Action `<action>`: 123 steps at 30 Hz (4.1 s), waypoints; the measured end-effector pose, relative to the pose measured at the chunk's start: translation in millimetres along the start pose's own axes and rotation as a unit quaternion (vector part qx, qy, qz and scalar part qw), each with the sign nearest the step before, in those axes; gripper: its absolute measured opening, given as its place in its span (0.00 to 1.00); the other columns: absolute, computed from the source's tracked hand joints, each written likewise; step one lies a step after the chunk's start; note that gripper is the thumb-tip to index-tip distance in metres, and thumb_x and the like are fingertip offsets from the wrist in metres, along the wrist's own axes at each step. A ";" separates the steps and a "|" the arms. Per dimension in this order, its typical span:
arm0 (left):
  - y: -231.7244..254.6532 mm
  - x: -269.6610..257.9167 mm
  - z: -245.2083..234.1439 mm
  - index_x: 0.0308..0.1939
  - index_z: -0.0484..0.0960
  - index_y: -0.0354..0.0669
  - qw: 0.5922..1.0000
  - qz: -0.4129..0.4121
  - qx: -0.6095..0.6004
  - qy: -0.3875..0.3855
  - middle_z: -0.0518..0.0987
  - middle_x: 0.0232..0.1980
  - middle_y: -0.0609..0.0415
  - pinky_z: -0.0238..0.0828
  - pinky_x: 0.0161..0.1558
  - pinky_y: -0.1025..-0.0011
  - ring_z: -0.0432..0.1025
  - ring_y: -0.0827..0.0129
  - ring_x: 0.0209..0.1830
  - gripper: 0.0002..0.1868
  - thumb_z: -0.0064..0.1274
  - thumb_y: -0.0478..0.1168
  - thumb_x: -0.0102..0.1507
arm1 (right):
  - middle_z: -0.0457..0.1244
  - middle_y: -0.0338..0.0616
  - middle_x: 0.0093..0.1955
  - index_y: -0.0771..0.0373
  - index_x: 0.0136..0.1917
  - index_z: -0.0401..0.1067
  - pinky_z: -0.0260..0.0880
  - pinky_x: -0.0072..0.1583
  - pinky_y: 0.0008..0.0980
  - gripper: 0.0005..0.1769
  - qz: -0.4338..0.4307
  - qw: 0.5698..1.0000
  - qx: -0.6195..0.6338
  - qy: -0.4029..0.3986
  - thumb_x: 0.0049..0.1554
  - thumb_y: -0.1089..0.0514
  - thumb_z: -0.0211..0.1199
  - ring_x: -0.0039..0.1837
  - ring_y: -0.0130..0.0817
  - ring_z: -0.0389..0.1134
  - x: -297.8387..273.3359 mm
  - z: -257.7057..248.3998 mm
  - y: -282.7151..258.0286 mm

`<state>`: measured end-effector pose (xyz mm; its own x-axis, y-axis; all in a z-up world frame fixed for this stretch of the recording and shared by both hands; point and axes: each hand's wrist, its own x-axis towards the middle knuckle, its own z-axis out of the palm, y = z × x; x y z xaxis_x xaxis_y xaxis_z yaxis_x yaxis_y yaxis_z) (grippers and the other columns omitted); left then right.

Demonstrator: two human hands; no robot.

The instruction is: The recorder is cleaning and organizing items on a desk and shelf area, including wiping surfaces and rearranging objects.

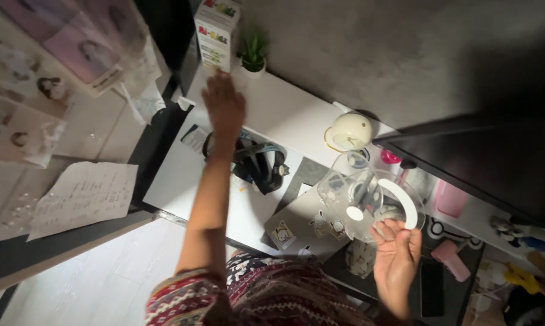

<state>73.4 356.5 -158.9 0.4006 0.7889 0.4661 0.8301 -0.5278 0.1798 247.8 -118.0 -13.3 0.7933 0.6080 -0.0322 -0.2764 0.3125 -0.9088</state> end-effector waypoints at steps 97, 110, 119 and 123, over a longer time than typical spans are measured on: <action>-84.6 3.8 -18.3 0.76 0.63 0.30 0.997 0.022 -0.075 -0.030 0.60 0.78 0.34 0.51 0.74 0.49 0.56 0.44 0.77 0.43 0.48 0.64 0.71 | 0.67 0.45 0.57 0.61 0.58 0.65 0.72 0.66 0.41 0.11 -0.010 0.989 -0.029 -0.147 0.68 0.54 0.59 0.57 0.33 0.70 212.0 186.3 152.9; -34.0 -34.8 -72.0 0.74 0.60 0.24 0.993 -0.089 -0.050 -0.051 0.58 0.77 0.29 0.46 0.74 0.45 0.51 0.39 0.78 0.47 0.49 0.63 0.67 | 0.68 0.49 0.58 0.62 0.58 0.66 0.71 0.63 0.33 0.08 0.035 0.983 -0.029 -0.176 0.69 0.58 0.57 0.56 0.32 0.70 225.1 182.6 194.5; -2.4 -62.5 -90.5 0.72 0.61 0.27 0.954 0.085 -0.253 -0.139 0.59 0.76 0.32 0.44 0.75 0.47 0.51 0.39 0.78 0.41 0.53 0.55 0.66 | 0.67 0.46 0.57 0.60 0.58 0.65 0.73 0.63 0.36 0.09 0.053 0.984 -0.045 -0.165 0.67 0.54 0.56 0.56 0.33 0.71 225.6 185.7 194.7; -55.2 -27.0 -39.0 0.76 0.60 0.27 0.992 0.034 -0.086 -0.091 0.59 0.79 0.32 0.45 0.77 0.48 0.53 0.40 0.80 0.37 0.47 0.49 0.70 | 0.66 0.43 0.56 0.62 0.59 0.67 0.73 0.63 0.38 0.10 0.031 0.989 -0.058 -0.136 0.68 0.55 0.58 0.57 0.32 0.70 218.0 179.8 185.2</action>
<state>1.6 352.1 -147.6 0.5292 0.7856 0.3206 0.7271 -0.6146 0.3058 272.0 203.6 -113.8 0.5973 0.8020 0.0084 -0.2444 0.1920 -0.9505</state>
